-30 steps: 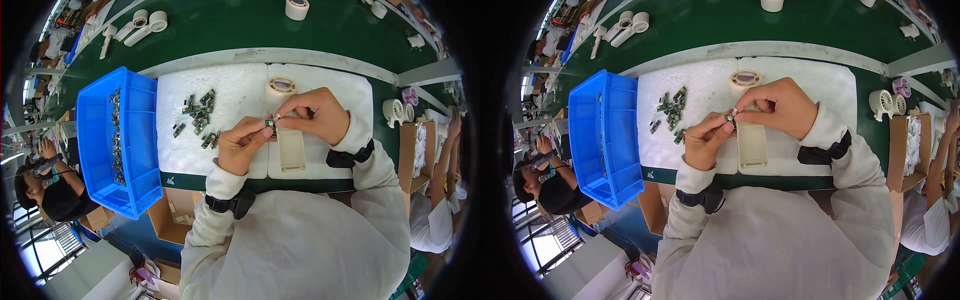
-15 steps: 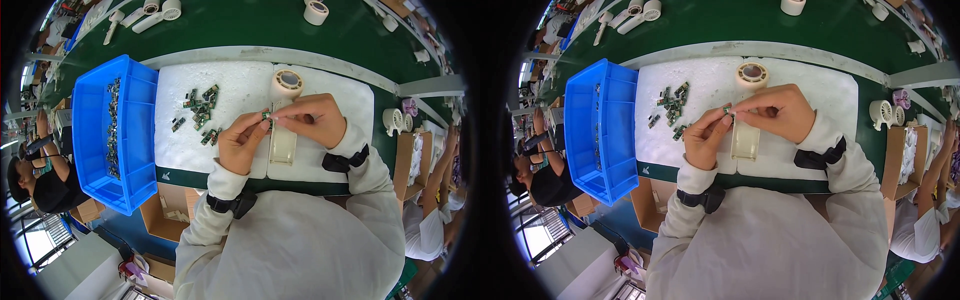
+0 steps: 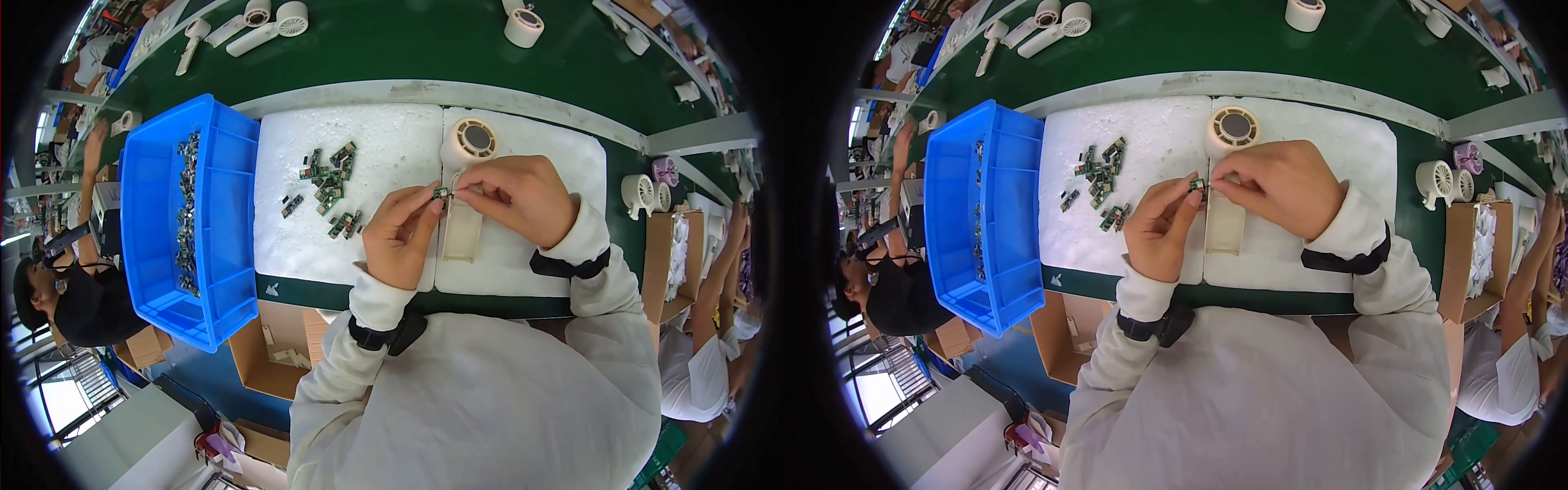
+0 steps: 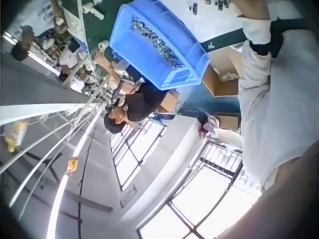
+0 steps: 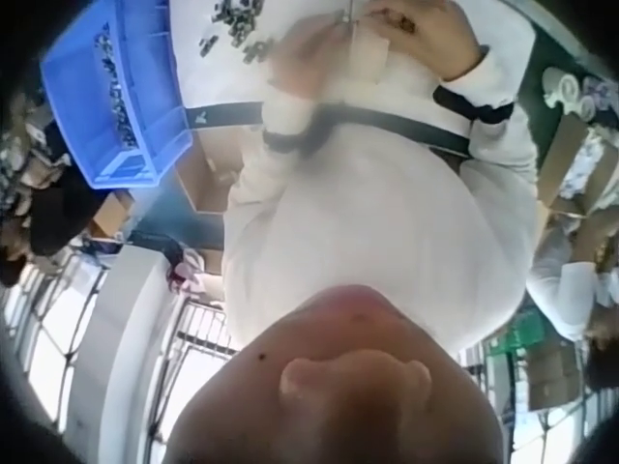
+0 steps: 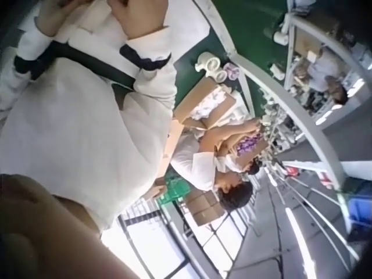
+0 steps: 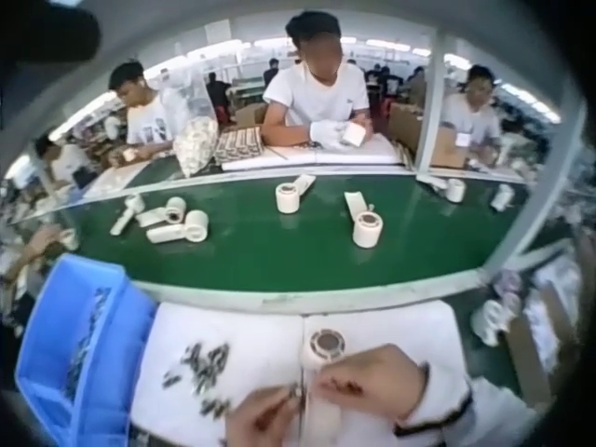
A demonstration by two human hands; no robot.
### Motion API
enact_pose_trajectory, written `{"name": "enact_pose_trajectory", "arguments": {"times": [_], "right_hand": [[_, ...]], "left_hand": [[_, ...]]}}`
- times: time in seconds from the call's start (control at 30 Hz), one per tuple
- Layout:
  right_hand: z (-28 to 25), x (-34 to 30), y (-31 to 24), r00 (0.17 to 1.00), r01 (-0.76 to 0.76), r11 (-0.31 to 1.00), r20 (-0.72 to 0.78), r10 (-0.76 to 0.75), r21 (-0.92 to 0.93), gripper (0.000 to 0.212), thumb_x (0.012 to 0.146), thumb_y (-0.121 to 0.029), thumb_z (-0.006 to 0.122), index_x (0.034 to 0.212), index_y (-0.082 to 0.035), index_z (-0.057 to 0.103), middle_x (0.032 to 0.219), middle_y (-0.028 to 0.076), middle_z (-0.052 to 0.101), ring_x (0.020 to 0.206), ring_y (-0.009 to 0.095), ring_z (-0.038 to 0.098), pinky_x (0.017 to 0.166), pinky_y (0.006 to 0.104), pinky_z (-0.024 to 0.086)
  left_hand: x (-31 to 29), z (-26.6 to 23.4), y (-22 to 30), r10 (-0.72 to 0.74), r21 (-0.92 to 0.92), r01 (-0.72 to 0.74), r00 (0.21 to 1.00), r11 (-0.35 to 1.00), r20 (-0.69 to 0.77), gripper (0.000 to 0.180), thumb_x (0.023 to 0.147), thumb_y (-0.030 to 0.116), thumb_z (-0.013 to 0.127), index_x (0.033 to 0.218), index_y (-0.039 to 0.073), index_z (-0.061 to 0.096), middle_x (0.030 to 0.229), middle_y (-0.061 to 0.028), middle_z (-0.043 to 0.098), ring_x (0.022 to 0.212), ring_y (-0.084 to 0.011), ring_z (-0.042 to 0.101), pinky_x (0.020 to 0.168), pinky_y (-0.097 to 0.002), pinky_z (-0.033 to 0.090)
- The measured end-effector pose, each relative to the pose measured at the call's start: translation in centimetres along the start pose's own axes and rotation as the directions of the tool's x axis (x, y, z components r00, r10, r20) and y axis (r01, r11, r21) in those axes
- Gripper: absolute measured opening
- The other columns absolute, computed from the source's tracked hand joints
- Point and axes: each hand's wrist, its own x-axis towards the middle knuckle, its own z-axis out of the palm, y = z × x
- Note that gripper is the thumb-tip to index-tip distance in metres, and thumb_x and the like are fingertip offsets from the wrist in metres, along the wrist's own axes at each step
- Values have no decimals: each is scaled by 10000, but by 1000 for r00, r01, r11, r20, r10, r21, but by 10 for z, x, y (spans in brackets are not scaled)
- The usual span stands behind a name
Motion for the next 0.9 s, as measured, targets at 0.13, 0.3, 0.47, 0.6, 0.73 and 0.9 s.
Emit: {"name": "enact_pose_trajectory", "arguments": {"times": [0.13, 0.3, 0.47, 0.6, 0.73, 0.9], "right_hand": [[4, 1, 2, 993, 98, 992, -55, -103, -81, 101, 878, -137, 760, 927, -64, 711, 745, 66, 672, 607, 228, 625, 564, 324, 482], [4, 1, 2, 986, 142, 984, -67, -150, -111, 103, 877, -143, 759, 926, -66, 709, 770, 72, 688, 635, 247, 644, 578, 340, 494], [5, 0, 4, 983, 155, 977, -76, -167, -146, 106, 872, -142, 763, 918, -66, 707, 787, 70, 694, 640, 251, 647, 582, 344, 497], [5, 1, 5, 970, 209, 968, -98, -224, -142, 110, 864, -132, 769, 921, -55, 715, 795, 84, 694, 655, 268, 654, 600, 353, 506], [7, 4, 6, 965, 216, 972, -132, -227, -94, 136, 847, -120, 782, 946, -44, 727, 833, 80, 686, 718, 266, 645, 636, 347, 508], [8, 5, -2, 953, 218, 964, -181, -244, -151, 173, 822, -102, 793, 978, -43, 746, 886, 56, 668, 796, 248, 604, 682, 330, 500]], "left_hand": [[-3, 1, 1, 58, 151, -55, 998, 987, -14, 277, 975, -9, 660, 1246, 25, 708, 1201, -144, 683, 1004, -175, 699, 857, -276, 580], [-3, 1, 1, 82, 212, -77, 996, 974, -17, 281, 965, 7, 677, 1239, 51, 723, 1140, -142, 707, 976, -183, 708, 836, -275, 568], [-4, 0, 3, 116, 274, -109, 993, 956, -7, 286, 960, 6, 677, 1237, 58, 725, 1102, -142, 716, 957, -206, 714, 828, -290, 568], [-6, 2, 12, 160, 397, -149, 987, 906, 7, 294, 953, -5, 679, 1234, 65, 728, 1083, -140, 715, 947, -223, 717, 821, -298, 567], [-6, 3, 17, 168, 459, -136, 985, 878, -28, 305, 946, -15, 680, 1237, 64, 727, 1071, -143, 709, 940, -235, 719, 813, -300, 566], [-6, 3, 20, 200, 421, -167, 979, 892, -35, 324, 932, -35, 684, 1241, 56, 724, 1077, -149, 700, 928, -244, 719, 807, -305, 567]]}}
